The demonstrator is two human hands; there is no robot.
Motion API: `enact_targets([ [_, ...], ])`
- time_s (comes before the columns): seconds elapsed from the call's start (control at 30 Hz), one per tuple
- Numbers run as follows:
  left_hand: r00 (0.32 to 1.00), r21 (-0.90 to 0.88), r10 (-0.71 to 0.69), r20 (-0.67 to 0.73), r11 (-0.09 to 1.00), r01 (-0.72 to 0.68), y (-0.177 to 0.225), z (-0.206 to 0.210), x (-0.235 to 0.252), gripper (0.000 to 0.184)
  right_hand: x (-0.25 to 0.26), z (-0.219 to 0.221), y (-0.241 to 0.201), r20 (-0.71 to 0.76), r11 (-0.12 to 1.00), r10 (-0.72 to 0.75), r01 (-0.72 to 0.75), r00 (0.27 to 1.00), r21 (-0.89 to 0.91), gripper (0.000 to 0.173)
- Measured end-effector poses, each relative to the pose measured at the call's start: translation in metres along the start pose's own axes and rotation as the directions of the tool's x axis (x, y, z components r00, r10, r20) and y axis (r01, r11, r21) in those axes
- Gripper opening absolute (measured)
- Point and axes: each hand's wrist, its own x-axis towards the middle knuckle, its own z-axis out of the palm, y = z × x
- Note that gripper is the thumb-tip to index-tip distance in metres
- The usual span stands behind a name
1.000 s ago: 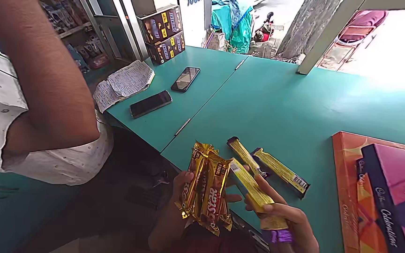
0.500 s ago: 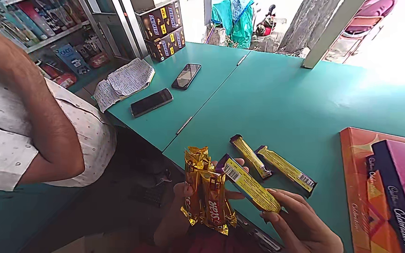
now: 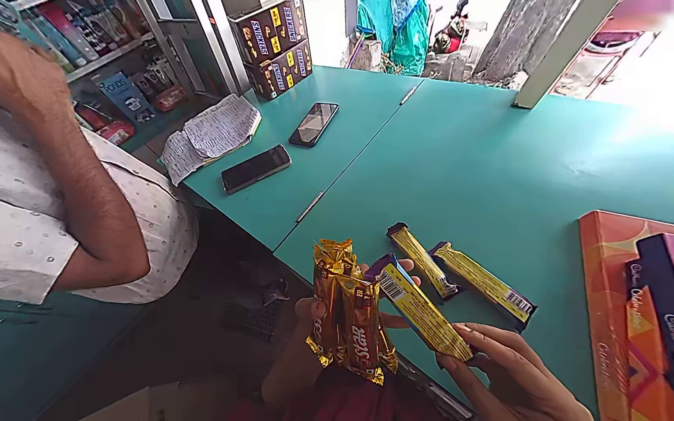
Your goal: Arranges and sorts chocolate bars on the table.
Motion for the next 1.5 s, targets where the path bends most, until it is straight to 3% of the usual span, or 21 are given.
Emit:
enact_targets([
  [0.07, 0.948, 0.066, -0.021, 0.318, 0.998, 0.000, 0.006, 0.047, 0.016, 0.049, 0.000, -0.001, -0.001, 0.041, 0.999, 0.025, -0.027, 0.999, 0.029, 0.033],
  [0.1, 0.926, 0.103, -0.026, 0.378, 0.995, -0.014, 0.007, 0.050, 0.022, 0.052, 0.000, -0.002, -0.001, 0.082, 0.996, 0.046, -0.052, 0.996, 0.072, 0.029],
  [0.17, 0.937, 0.199, -0.082, 0.339, 0.980, 0.013, 0.010, 0.042, 0.021, 0.047, 0.003, -0.001, -0.002, 0.172, 0.972, 0.121, -0.152, 0.978, 0.178, 0.021],
  [0.23, 0.951, 0.253, -0.169, 0.259, 0.962, 0.103, 0.012, 0.054, 0.018, 0.039, 0.004, 0.002, -0.007, 0.237, 0.922, 0.230, -0.289, 0.944, 0.257, 0.024],
  [0.33, 0.973, 0.387, -0.201, 0.112, 0.911, 0.143, 0.018, 0.089, 0.018, 0.016, 0.004, 0.001, -0.010, 0.285, 0.849, 0.318, -0.405, 0.904, 0.339, 0.058],
  [0.37, 0.988, 0.442, -0.149, 0.033, 0.889, 0.120, 0.019, 0.100, 0.017, 0.013, 0.003, 0.000, -0.008, 0.263, 0.854, 0.300, -0.381, 0.917, 0.355, 0.072],
  [0.43, 0.989, 0.487, -0.094, 0.119, 0.873, 0.024, 0.022, 0.095, 0.015, 0.010, 0.000, -0.001, -0.007, 0.131, 0.883, 0.265, -0.295, 0.955, 0.365, 0.088],
  [0.5, 0.917, 0.386, -0.203, 0.343, 0.921, 0.060, 0.020, 0.072, 0.029, 0.034, 0.003, 0.000, -0.007, -0.085, 0.921, 0.238, -0.197, 0.968, 0.337, 0.092],
  [0.6, 0.866, 0.291, -0.272, 0.419, 0.944, 0.156, 0.011, 0.062, 0.033, 0.042, 0.007, 0.003, -0.009, -0.305, 0.949, 0.222, -0.133, 0.926, 0.285, 0.083],
  [0.67, 0.855, 0.301, -0.266, 0.445, 0.944, 0.137, 0.010, 0.059, 0.032, 0.040, 0.007, 0.005, -0.009, -0.308, 0.951, 0.217, -0.129, 0.926, 0.282, 0.073],
  [0.73, 0.887, 0.380, -0.232, 0.400, 0.922, 0.069, 0.010, 0.055, 0.028, 0.038, 0.006, 0.007, -0.010, -0.283, 0.942, 0.259, -0.178, 0.923, 0.284, 0.071],
  [0.8, 0.951, 0.481, -0.172, 0.256, 0.876, 0.029, 0.007, 0.059, 0.017, 0.039, 0.006, 0.012, -0.012, -0.278, 0.932, 0.313, -0.238, 0.908, 0.274, 0.071],
  [0.87, 0.989, 0.554, -0.114, 0.097, 0.832, 0.041, 0.002, 0.084, 0.003, 0.024, 0.007, 0.016, -0.012, -0.291, 0.926, 0.337, -0.259, 0.895, 0.274, 0.068],
  [0.9, 0.991, 0.552, -0.103, 0.082, 0.833, 0.041, 0.000, 0.091, 0.000, 0.021, 0.007, 0.017, -0.011, -0.296, 0.927, 0.338, -0.261, 0.893, 0.271, 0.067],
  [1.07, 0.993, 0.473, -0.032, 0.115, 0.880, -0.026, -0.006, 0.085, -0.001, 0.024, 0.007, 0.010, -0.003, -0.353, 0.969, 0.166, -0.087, 0.921, 0.230, 0.066],
  [1.13, 0.981, 0.267, -0.034, 0.192, 0.964, -0.019, -0.006, 0.067, 0.003, 0.041, 0.011, 0.003, -0.006, -0.406, 0.975, 0.066, 0.027, 0.912, 0.219, 0.055],
  [1.27, 0.986, 0.028, 0.049, 0.162, 0.998, -0.054, 0.008, 0.055, 0.014, 0.048, 0.029, 0.005, -0.022, -0.419, 0.996, -0.089, 0.086, 0.904, -0.028, 0.029],
  [1.33, 0.987, 0.061, 0.107, 0.123, 0.992, -0.115, 0.022, 0.040, 0.023, 0.046, 0.034, 0.008, -0.026, -0.327, 0.973, -0.113, 0.038, 0.938, -0.227, 0.041],
  [1.4, 0.985, 0.117, 0.172, -0.003, 0.978, -0.171, 0.032, 0.029, 0.033, 0.048, 0.042, 0.014, -0.026, -0.227, 0.917, -0.124, 0.024, 0.966, -0.399, 0.044],
  [1.5, 0.991, 0.035, 0.097, 0.096, 0.994, -0.101, 0.040, 0.044, 0.046, 0.043, 0.055, 0.024, -0.026, -0.057, 0.731, -0.114, 0.045, 0.992, -0.681, 0.036],
])
